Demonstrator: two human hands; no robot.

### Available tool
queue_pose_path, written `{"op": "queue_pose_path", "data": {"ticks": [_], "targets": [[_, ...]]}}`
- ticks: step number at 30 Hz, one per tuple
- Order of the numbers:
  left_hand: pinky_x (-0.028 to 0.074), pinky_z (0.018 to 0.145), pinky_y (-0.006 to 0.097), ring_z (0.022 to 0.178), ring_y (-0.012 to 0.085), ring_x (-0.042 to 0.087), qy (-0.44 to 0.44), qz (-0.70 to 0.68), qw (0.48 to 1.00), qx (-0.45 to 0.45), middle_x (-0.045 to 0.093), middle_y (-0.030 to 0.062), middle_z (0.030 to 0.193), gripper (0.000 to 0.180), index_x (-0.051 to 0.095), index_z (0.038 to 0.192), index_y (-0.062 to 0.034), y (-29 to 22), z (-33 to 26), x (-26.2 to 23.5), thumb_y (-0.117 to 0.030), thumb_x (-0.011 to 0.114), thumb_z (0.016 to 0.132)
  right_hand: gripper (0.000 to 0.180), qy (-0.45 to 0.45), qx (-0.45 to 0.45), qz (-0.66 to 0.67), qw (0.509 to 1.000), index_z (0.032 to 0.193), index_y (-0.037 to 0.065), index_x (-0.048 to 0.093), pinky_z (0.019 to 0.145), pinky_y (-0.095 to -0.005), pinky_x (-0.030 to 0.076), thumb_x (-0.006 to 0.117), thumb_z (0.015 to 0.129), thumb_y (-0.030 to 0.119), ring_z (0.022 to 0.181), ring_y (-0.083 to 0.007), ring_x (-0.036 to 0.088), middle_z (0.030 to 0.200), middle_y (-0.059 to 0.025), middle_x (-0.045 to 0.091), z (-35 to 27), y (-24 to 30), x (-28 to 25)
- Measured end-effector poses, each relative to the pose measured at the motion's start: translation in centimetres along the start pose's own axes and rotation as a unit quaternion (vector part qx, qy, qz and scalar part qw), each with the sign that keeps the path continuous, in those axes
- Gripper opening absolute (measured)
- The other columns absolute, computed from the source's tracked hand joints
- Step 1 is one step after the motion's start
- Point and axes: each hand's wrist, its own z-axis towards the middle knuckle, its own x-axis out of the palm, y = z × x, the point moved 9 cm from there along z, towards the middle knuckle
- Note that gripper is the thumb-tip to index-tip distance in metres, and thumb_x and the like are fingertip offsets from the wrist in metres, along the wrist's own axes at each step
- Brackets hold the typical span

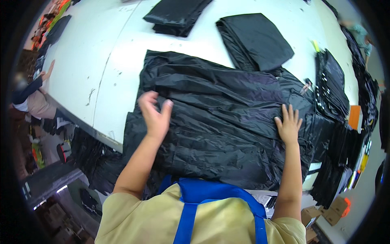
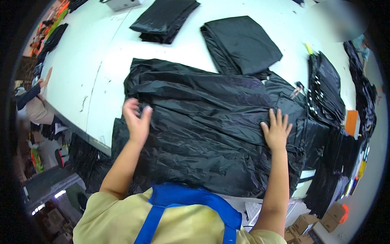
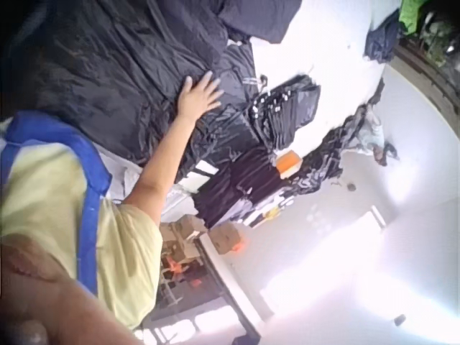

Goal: The person folds black garments on a white table, smoothing and aligning them by hand. The person stacks the folded items into a neat pile on the table.

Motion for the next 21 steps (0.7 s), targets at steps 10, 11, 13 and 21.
{"op": "queue_pose_path", "data": {"ticks": [10,11,13,21], "targets": [[0.045,0.070,0.024,0.075,0.0093,0.053,0.028,-0.339,0.920,-0.196,0.059,0.0005,0.086,0.008,0.056,0.090,-0.0054,12.9,8.0,-0.9,-0.013,0.056,0.092,0.059,-0.127,-0.061,0.078,0.987,0.143,0.020,0.033,0.110,-0.0536,0.018,0.051,0.091,0.038,0.139,-0.0305,0.023,0.151,-0.0063,0.027,6.8,8.9,0.2],[0.045,0.072,0.023,0.077,0.0093,0.054,0.134,-0.303,0.911,-0.245,0.059,0.0006,0.086,0.010,0.057,0.094,-0.0053,13.9,7.5,-0.7,-0.014,0.057,0.090,0.060,-0.120,-0.052,0.061,0.989,0.144,0.020,0.032,0.110,-0.0527,0.017,0.051,0.090,0.040,0.139,-0.0302,0.023,0.151,-0.0057,0.027,7.0,8.7,0.7],[0.045,0.079,0.026,0.085,0.0131,0.058,0.303,-0.068,0.896,-0.317,0.063,0.0049,0.093,0.022,0.059,0.105,-0.0036,15.2,6.9,-0.7,-0.018,0.058,0.088,0.060,-0.126,-0.061,0.045,0.989,0.144,0.020,0.031,0.110,-0.0516,0.018,0.050,0.090,0.040,0.139,-0.0299,0.024,0.150,-0.0055,0.028,6.9,8.8,0.7],[0.049,0.080,0.037,0.089,0.0335,0.063,0.432,0.296,0.849,0.074,0.067,0.0167,0.095,0.031,0.067,0.100,-0.0032,4.8,15.1,10.1,-0.025,0.067,0.077,0.060,-0.123,-0.065,0.032,0.990,0.144,0.020,0.032,0.111,-0.0497,0.017,0.049,0.090,0.042,0.139,-0.0280,0.023,0.151,-0.0054,0.027,7.0,9.2,0.4]]}}
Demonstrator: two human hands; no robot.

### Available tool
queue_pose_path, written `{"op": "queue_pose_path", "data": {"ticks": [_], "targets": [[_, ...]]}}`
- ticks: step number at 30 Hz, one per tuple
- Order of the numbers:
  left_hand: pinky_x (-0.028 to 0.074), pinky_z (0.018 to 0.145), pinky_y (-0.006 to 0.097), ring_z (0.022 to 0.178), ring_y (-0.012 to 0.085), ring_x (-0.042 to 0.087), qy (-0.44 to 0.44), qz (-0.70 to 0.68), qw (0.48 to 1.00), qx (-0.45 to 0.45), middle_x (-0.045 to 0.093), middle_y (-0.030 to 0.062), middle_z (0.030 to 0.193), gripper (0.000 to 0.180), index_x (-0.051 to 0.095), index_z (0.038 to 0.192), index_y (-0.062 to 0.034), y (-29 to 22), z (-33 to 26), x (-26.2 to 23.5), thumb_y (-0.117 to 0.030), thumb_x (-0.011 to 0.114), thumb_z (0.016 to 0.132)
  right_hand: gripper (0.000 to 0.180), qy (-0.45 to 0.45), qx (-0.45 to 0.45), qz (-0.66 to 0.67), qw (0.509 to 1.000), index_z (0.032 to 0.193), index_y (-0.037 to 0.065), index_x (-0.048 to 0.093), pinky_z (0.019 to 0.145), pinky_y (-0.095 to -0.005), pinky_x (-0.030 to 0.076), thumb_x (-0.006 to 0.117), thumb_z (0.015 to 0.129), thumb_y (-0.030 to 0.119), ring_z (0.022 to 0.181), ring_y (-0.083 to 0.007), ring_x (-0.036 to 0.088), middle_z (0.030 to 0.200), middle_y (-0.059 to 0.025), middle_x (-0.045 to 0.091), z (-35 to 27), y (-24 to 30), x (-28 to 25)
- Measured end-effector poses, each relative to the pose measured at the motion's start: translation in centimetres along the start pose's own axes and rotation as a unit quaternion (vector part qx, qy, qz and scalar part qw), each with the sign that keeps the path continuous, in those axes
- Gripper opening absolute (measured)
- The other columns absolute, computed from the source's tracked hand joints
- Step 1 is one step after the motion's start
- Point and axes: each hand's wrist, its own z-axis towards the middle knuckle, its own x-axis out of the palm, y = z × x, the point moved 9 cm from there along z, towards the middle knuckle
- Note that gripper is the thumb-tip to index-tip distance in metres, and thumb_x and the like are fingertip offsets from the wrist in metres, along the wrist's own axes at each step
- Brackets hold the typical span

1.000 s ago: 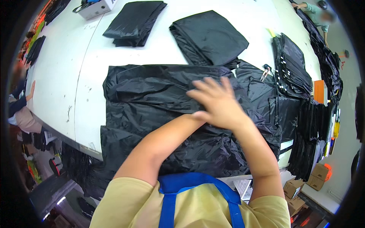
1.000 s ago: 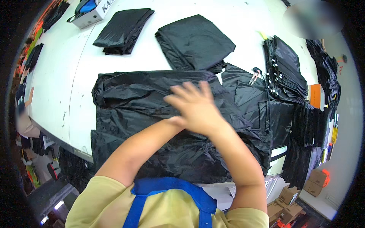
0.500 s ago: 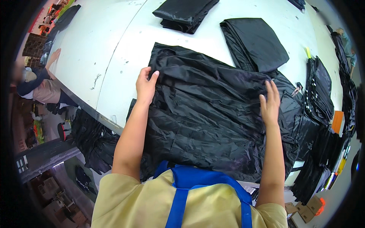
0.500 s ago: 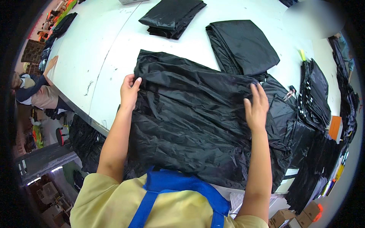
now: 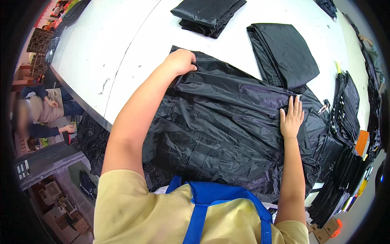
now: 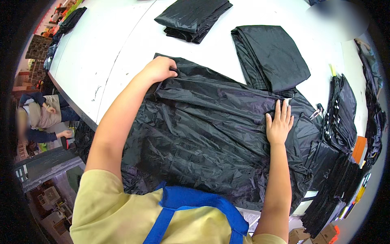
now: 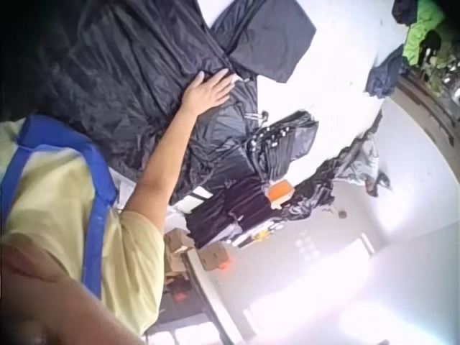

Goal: The person folds black garments on a white table, smoothing and aligning them by hand. The person stacks the folded items into a neat pile on the table.

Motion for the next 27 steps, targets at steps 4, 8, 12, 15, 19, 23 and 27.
{"op": "queue_pose_path", "data": {"ticks": [4,8,12,15,19,23,27], "targets": [[0.050,0.075,0.036,0.079,0.0302,0.064,-0.050,-0.041,0.998,-0.001,0.068,0.0143,0.082,0.023,0.069,0.091,-0.0032,3.7,2.2,-0.7,-0.022,0.062,0.081,0.060,0.002,0.006,-0.002,1.000,0.144,0.019,0.032,0.111,-0.0497,0.017,0.049,0.091,0.041,0.139,-0.0274,0.024,0.151,-0.0055,0.027,0.0,-0.1,0.2],[0.049,0.055,0.026,0.065,0.0134,0.062,-0.065,-0.631,0.714,-0.295,0.066,0.0029,0.079,0.021,0.064,0.093,-0.0052,13.8,-1.6,3.9,-0.024,0.055,0.089,0.061,0.001,-0.007,0.010,1.000,0.143,0.017,0.032,0.110,-0.0485,0.019,0.051,0.090,0.040,0.137,-0.0272,0.028,0.149,-0.0058,0.030,-0.1,0.2,-0.2],[0.049,0.080,0.032,0.094,0.0177,0.062,-0.058,-0.746,0.620,-0.237,0.065,0.0104,0.106,0.036,0.059,0.114,0.0001,8.7,-4.3,2.6,-0.028,0.054,0.092,0.060,-0.075,0.045,0.178,0.980,0.140,0.013,0.037,0.104,-0.0450,0.028,0.058,0.087,0.030,0.124,-0.0308,0.042,0.135,-0.0107,0.045,0.7,-2.4,-1.5],[0.048,0.086,0.035,0.098,0.0194,0.061,-0.040,-0.630,0.736,-0.247,0.063,0.0118,0.111,0.040,0.055,0.121,0.0000,10.0,-6.7,3.0,-0.028,0.053,0.093,0.037,-0.081,-0.051,0.135,0.986,0.120,0.014,0.057,0.095,-0.0409,0.036,0.061,0.084,0.020,0.112,-0.0282,0.049,0.117,-0.0064,0.057,3.8,0.1,-5.3],[0.051,0.078,0.031,0.085,0.0185,0.064,-0.082,-0.577,0.779,-0.231,0.065,0.0110,0.104,0.035,0.058,0.112,0.0024,10.2,-7.7,1.4,-0.027,0.052,0.093,0.017,0.125,-0.108,0.117,0.979,0.089,0.009,0.064,0.091,-0.0389,0.035,0.066,0.073,0.016,0.108,-0.0266,0.050,0.098,-0.0067,0.059,5.3,1.2,-5.3],[0.049,0.083,0.032,0.092,0.0197,0.063,-0.054,-0.710,0.659,-0.243,0.066,0.0120,0.103,0.037,0.058,0.112,0.0026,10.6,-7.9,2.3,-0.029,0.047,0.096,0.018,0.203,-0.192,0.212,0.936,0.084,0.006,0.063,0.095,-0.0426,0.033,0.064,0.072,0.020,0.110,-0.0286,0.048,0.098,-0.0087,0.060,4.6,1.7,-7.0],[0.046,0.084,0.033,0.101,0.0206,0.057,-0.077,-0.728,0.660,-0.172,0.060,0.0132,0.114,0.046,0.055,0.117,-0.0004,11.0,-7.3,2.5,-0.040,0.048,0.095,0.024,0.192,-0.144,0.095,0.966,0.091,0.005,0.063,0.092,-0.0462,0.034,0.058,0.085,0.027,0.106,-0.0321,0.051,0.095,-0.0157,0.062,5.5,1.1,-5.9]]}}
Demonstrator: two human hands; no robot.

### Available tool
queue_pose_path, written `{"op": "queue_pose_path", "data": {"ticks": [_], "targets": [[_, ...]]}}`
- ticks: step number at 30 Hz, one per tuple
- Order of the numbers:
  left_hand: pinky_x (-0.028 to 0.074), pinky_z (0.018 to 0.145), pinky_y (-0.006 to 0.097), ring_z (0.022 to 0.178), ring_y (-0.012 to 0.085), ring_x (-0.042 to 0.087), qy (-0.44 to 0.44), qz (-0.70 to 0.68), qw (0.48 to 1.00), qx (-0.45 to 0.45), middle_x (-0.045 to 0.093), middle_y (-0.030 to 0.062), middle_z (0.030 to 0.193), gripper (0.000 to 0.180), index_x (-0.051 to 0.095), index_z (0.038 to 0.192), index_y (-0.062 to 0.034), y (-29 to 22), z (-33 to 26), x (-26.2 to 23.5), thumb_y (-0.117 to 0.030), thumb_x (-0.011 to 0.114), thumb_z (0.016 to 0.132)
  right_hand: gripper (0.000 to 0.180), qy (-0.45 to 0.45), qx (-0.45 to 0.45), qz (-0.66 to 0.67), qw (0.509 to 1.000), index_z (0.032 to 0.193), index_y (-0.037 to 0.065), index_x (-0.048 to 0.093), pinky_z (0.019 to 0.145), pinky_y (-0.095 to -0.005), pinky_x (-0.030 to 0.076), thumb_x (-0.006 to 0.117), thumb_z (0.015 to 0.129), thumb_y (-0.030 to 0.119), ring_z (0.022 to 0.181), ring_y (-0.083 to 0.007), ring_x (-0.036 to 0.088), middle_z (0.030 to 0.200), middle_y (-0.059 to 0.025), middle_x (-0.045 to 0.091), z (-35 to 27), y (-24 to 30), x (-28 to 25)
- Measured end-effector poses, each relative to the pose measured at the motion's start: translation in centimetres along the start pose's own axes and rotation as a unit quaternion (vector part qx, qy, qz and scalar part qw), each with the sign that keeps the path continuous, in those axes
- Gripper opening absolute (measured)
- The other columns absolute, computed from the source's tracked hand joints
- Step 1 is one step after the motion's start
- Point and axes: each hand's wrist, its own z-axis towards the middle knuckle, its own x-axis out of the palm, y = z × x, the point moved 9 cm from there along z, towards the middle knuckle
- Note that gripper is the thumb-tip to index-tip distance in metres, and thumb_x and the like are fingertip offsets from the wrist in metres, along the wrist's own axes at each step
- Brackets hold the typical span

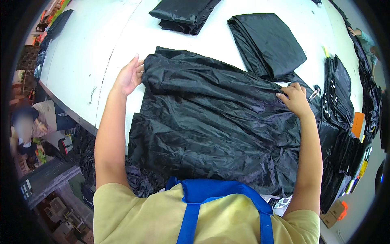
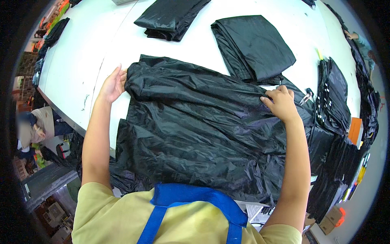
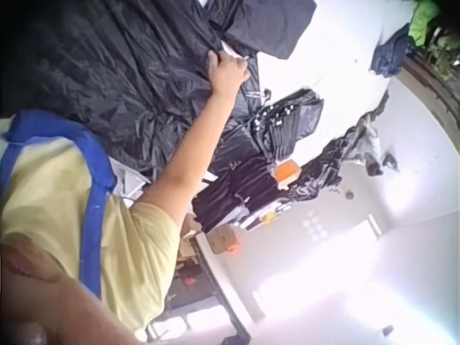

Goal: The person folds black garments on a white table, smoothing and aligning them by hand. The person stacks the folded items into a neat pile on the table.

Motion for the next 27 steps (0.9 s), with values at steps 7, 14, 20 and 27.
{"op": "queue_pose_path", "data": {"ticks": [7,14,20,27], "targets": [[0.044,0.085,0.034,0.095,0.0259,0.054,-0.293,0.262,0.866,0.309,0.055,0.0170,0.104,0.047,0.047,0.109,0.0032,3.3,-5.6,0.7,-0.029,0.069,0.083,0.025,-0.178,0.055,0.120,0.975,0.090,-0.002,0.054,0.078,-0.0462,0.041,0.046,0.096,0.021,0.089,-0.0409,0.051,0.091,-0.0231,0.055,0.9,-3.3,3.9],[0.047,0.069,0.034,0.072,0.0300,0.060,-0.307,0.320,0.792,0.420,0.062,0.0150,0.080,0.031,0.052,0.107,-0.0016,-2.4,-6.4,4.1,-0.026,0.060,0.090,0.018,-0.328,0.128,0.048,0.935,0.093,-0.001,0.057,0.081,-0.0426,0.043,0.054,0.092,0.017,0.091,-0.0375,0.052,0.098,-0.0199,0.054,-0.2,-3.4,5.4],[0.049,0.068,0.045,0.074,0.0395,0.062,-0.192,0.635,0.707,0.243,0.064,0.0200,0.079,0.025,0.062,0.091,-0.0091,-1.3,1.1,4.1,-0.033,0.057,0.089,0.016,-0.334,0.123,0.005,0.934,0.091,0.000,0.055,0.079,-0.0432,0.041,0.057,0.089,0.016,0.088,-0.0364,0.050,0.096,-0.0186,0.054,0.2,-3.6,6.2],[0.045,0.092,0.041,0.113,0.0335,0.050,-0.059,0.685,0.641,0.341,0.055,0.0107,0.120,0.042,0.057,0.115,-0.0175,-3.0,5.4,7.8,-0.012,0.066,0.074,0.018,-0.239,0.081,0.114,0.961,0.100,0.000,0.055,0.079,-0.0435,0.044,0.058,0.087,0.012,0.088,-0.0384,0.054,0.093,-0.0200,0.056,0.7,-4.9,5.8]]}}
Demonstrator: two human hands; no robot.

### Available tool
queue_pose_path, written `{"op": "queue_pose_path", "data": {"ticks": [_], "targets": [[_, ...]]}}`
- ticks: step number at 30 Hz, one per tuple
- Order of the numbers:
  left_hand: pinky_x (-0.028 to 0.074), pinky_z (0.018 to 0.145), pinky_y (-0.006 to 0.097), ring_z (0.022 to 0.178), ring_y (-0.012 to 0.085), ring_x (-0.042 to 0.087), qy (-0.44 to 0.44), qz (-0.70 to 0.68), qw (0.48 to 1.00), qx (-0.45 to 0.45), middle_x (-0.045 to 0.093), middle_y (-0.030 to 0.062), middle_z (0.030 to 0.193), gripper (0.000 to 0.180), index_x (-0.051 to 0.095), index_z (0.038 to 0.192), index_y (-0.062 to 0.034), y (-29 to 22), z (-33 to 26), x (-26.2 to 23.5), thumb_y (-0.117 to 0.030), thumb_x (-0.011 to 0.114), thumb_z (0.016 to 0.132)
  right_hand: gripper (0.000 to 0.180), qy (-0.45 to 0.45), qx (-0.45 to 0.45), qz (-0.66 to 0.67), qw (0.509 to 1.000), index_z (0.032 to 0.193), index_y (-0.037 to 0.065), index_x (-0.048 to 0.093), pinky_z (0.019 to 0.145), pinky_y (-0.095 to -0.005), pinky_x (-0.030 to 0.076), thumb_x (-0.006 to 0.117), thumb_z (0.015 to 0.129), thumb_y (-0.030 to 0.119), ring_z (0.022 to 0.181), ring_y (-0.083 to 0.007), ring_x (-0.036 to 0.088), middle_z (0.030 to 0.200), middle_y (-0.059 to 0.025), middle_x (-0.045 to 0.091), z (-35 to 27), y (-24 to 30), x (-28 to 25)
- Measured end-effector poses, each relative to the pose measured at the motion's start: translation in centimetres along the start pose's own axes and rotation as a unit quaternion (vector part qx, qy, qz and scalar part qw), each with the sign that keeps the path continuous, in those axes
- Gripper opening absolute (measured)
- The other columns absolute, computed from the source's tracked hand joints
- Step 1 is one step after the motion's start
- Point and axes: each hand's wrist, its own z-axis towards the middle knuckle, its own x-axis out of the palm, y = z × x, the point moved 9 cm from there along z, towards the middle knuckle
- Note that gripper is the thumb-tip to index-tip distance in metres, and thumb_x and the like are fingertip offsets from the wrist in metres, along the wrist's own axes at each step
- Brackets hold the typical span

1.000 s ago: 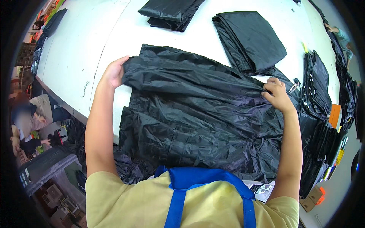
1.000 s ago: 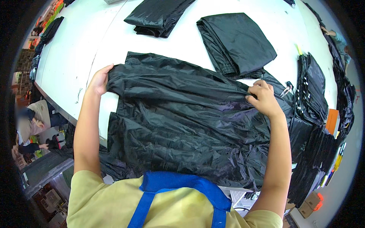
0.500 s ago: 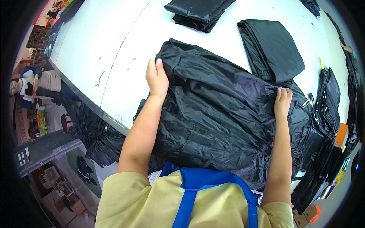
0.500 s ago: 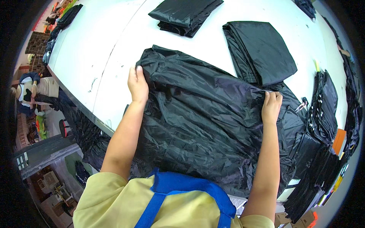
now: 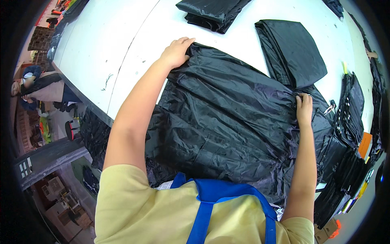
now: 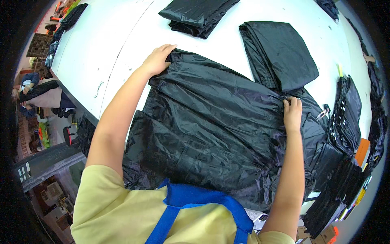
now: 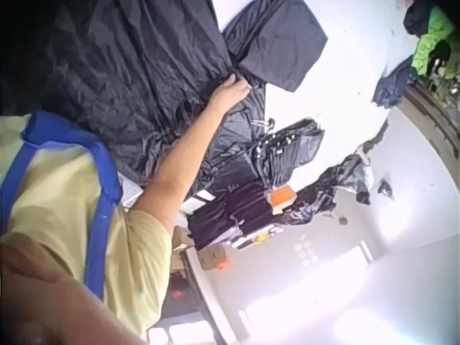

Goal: The person folds black garments on a white table, smoothing and aligning them by hand. The person stacks the folded items into a neat pile on the table.

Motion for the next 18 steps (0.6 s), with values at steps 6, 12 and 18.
{"op": "queue_pose_path", "data": {"ticks": [6,12,18], "targets": [[0.044,0.072,0.034,0.080,0.0280,0.054,0.166,-0.042,0.985,-0.025,0.056,0.0130,0.088,0.018,0.052,0.080,-0.0030,-0.5,3.0,-1.6,-0.004,0.063,0.066,0.029,0.189,0.009,-0.060,0.980,0.100,0.001,0.054,0.083,-0.0421,0.044,0.064,0.073,0.004,0.094,-0.0402,0.056,0.097,-0.0228,0.059,-0.1,2.6,-5.6],[0.039,0.057,0.037,0.065,0.0301,0.047,-0.169,-0.066,0.971,0.156,0.044,0.0103,0.068,0.017,0.047,0.070,-0.0045,-4.2,-13.9,-15.9,0.001,0.060,0.061,0.020,0.174,-0.045,0.065,0.982,0.070,0.000,0.035,0.052,-0.0344,0.029,0.046,0.055,-0.008,0.057,-0.0273,0.030,0.064,-0.0127,0.030,-10.9,11.2,-15.5],[0.040,0.071,0.039,0.086,0.0297,0.051,0.042,0.046,0.989,0.131,0.049,0.0083,0.083,0.024,0.051,0.075,-0.0081,-4.3,-31.9,-11.1,-0.001,0.060,0.054,0.023,0.250,-0.283,0.025,0.926,0.065,0.010,0.046,0.057,-0.0385,0.037,0.064,0.051,0.011,0.062,-0.0270,0.046,0.064,-0.0074,0.040,-27.2,18.5,-11.9]]}}
